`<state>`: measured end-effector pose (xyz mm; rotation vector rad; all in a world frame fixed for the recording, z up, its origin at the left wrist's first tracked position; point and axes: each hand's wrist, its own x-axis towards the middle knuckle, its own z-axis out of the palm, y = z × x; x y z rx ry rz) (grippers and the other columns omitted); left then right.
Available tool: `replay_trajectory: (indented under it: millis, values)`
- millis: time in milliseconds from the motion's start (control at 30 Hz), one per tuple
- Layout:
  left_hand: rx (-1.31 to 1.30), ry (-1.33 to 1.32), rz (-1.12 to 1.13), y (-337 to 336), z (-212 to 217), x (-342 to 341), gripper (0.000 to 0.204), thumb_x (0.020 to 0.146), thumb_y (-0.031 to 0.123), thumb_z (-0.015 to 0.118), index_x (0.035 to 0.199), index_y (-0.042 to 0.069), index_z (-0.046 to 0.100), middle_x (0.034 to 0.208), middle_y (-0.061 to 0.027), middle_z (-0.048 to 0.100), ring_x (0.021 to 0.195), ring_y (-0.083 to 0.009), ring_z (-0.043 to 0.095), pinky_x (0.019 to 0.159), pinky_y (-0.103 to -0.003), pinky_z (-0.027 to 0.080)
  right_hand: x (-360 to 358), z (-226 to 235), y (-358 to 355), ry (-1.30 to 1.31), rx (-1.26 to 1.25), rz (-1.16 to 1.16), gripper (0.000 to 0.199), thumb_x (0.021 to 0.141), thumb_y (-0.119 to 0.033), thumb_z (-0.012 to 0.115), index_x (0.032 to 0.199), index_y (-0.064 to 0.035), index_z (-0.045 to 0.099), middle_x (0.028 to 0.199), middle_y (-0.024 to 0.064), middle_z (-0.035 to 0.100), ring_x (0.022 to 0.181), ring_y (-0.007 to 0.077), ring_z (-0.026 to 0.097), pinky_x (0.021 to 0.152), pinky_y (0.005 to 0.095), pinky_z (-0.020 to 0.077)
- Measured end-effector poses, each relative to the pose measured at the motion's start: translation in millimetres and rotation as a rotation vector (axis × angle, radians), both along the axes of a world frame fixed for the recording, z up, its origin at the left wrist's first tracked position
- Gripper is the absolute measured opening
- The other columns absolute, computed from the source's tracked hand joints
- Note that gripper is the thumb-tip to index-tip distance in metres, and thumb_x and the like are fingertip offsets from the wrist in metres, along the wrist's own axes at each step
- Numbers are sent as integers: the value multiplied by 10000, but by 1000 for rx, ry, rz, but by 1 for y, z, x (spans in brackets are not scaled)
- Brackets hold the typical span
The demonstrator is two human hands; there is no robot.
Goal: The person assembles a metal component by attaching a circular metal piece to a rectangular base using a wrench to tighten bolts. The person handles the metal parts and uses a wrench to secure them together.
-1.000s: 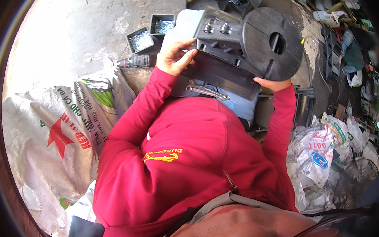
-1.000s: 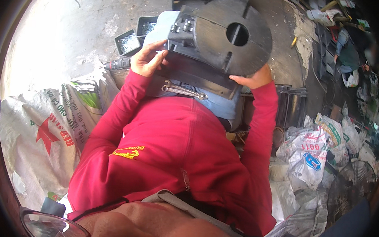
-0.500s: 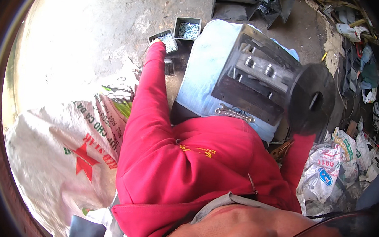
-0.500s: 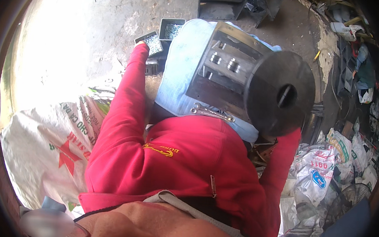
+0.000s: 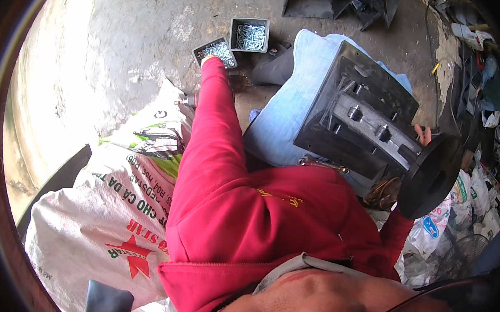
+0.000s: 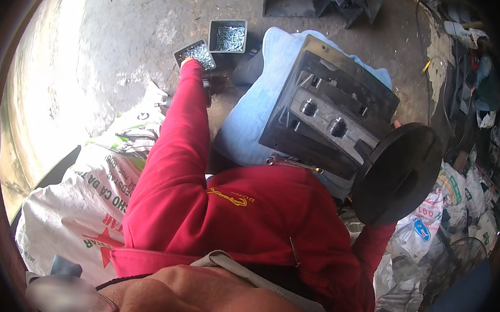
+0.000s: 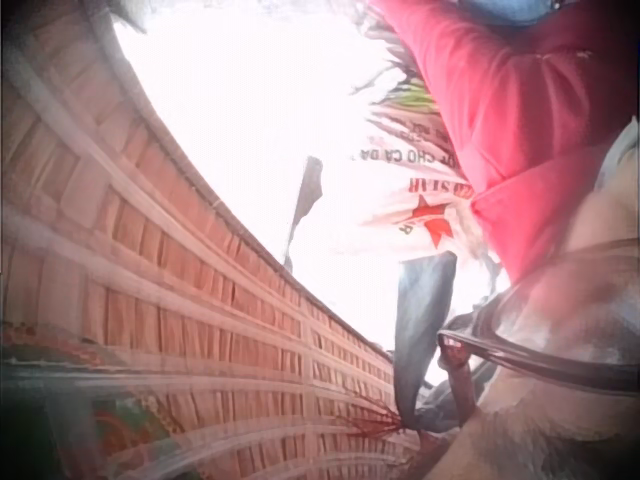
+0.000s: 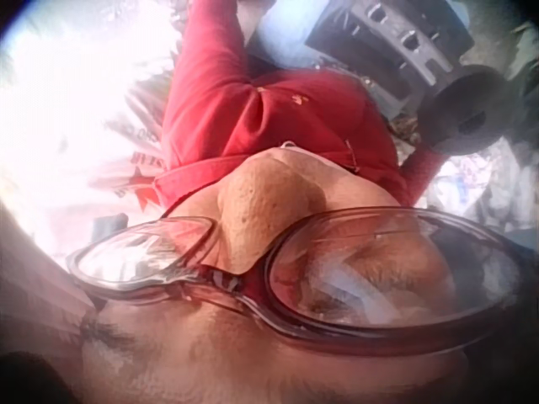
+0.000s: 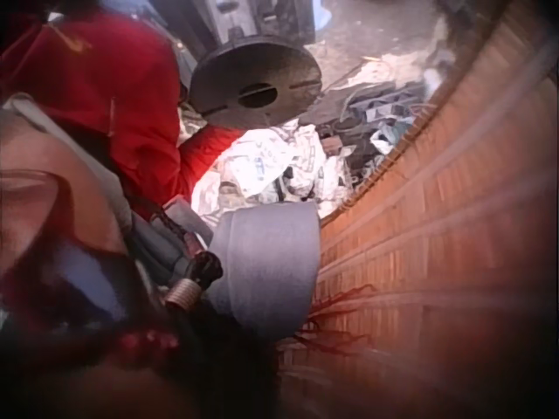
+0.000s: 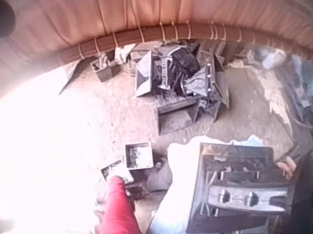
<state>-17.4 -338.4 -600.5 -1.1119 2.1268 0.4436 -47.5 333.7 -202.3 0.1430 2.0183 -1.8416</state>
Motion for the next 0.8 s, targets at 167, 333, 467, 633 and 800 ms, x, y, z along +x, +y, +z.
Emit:
replay_trajectory:
  millis: [167, 333, 467, 633, 800]
  values:
    - [269, -209, -92, -79, -54, 15, 373, 801, 293, 703, 1161, 199, 694, 1292, -62, 631, 1194, -231, 603, 1010, -384, 478, -10, -8, 10, -57, -76, 22, 633, 992, -337, 429, 1535, -122, 183, 1530, 169, 324, 1321, 293, 465, 1085, 376, 409]
    - [86, 29, -179, -12, -7, -23, 570, 726, 300, 815, 1260, 207, 639, 1277, -89, 638, 1191, -264, 606, 1031, -388, 473, 0, -1, 4, -54, -24, -50, 602, 1034, -328, 367, 1555, -131, 140, 1555, 173, 290, 1329, 291, 456, 1089, 377, 407]
    - [30, -108, -334, 4, -17, -22, 490, 780, 404, 713, 1215, 181, 673, 1299, -116, 621, 1213, -278, 589, 1023, -403, 470, -8, 6, -28, -109, 40, -250, 605, 1043, -385, 335, 1549, -118, 140, 1560, 157, 279, 1358, 325, 417, 1110, 401, 399]
    - [707, 10, 374, -64, -75, 22, 385, 921, 223, 523, 1285, 128, 606, 1319, -127, 603, 1219, -264, 583, 1008, -404, 479, -26, -21, 49, -101, -302, 13, 590, 1044, -426, 300, 1564, -219, 112, 1613, 130, 143, 1402, 308, 365, 1160, 395, 330]
    - [788, 270, 795, -29, -17, -4, 354, 988, 247, 444, 1252, 70, 600, 1227, -184, 633, 1196, -359, 570, 984, -488, 479, 2, -11, 41, -40, -132, -138, 594, 1041, -429, 309, 1560, -209, 121, 1610, 128, 154, 1404, 310, 361, 1160, 404, 329]
